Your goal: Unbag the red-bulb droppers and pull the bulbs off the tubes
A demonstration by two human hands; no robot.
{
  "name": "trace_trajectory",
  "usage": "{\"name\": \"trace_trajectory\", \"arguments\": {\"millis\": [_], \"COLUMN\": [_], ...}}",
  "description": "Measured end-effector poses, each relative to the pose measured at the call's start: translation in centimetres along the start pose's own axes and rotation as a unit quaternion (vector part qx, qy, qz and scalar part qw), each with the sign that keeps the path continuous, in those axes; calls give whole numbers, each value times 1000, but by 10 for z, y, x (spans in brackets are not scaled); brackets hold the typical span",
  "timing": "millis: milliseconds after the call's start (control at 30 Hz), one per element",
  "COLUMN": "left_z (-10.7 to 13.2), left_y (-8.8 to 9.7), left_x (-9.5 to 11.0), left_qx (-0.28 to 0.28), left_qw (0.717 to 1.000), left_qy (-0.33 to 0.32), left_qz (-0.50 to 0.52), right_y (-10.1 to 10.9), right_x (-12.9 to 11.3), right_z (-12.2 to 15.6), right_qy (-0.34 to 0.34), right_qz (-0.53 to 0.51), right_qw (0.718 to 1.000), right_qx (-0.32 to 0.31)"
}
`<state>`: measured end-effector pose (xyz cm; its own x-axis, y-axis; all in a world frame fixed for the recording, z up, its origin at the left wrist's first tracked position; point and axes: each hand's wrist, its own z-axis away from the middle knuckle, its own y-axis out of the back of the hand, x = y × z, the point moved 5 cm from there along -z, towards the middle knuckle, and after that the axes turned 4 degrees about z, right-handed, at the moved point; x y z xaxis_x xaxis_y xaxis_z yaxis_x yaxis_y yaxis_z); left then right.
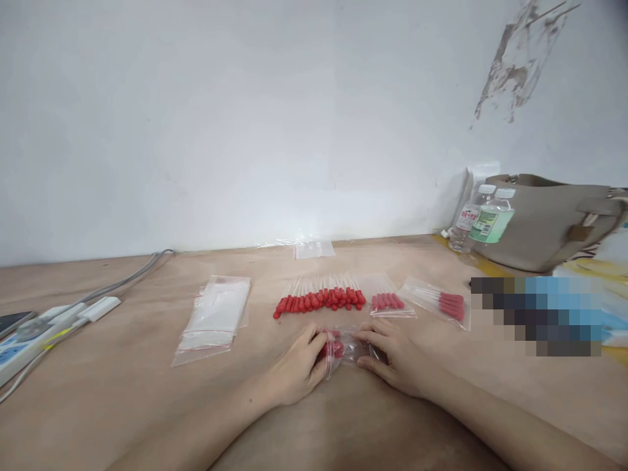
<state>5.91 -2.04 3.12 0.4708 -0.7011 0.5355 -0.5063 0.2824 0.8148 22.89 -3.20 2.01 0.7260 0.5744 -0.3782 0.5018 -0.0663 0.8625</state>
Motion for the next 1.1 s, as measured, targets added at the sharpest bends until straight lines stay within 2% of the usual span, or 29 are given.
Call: {"name": "trace_trajectory", "arguments": {"millis": [300, 533, 767, 967, 1100], "left_z": [-1, 1, -2, -3, -1], "left_y": [5, 1, 15, 15, 19], "left_x": [6, 7, -6, -6, -5], "left_qx": [29, 38, 90, 53, 66], "left_qw": [999, 996, 992, 995, 994], "left_qy": [-17, -73, -13, -46, -50], "left_qz": [-9, 20, 92, 75, 66], "right_y": [2, 3, 3, 5, 5], "right_x": [0, 5, 11, 12, 13], "right_z": [0, 0, -1, -1, -1], "right_qy": [-16, -31, -40, -46, -56], "right_qz": [4, 18, 1, -8, -8], "right_qw": [1000, 999, 999, 999, 998], "right_qx": [-12, -4, -13, -12, -13]}}
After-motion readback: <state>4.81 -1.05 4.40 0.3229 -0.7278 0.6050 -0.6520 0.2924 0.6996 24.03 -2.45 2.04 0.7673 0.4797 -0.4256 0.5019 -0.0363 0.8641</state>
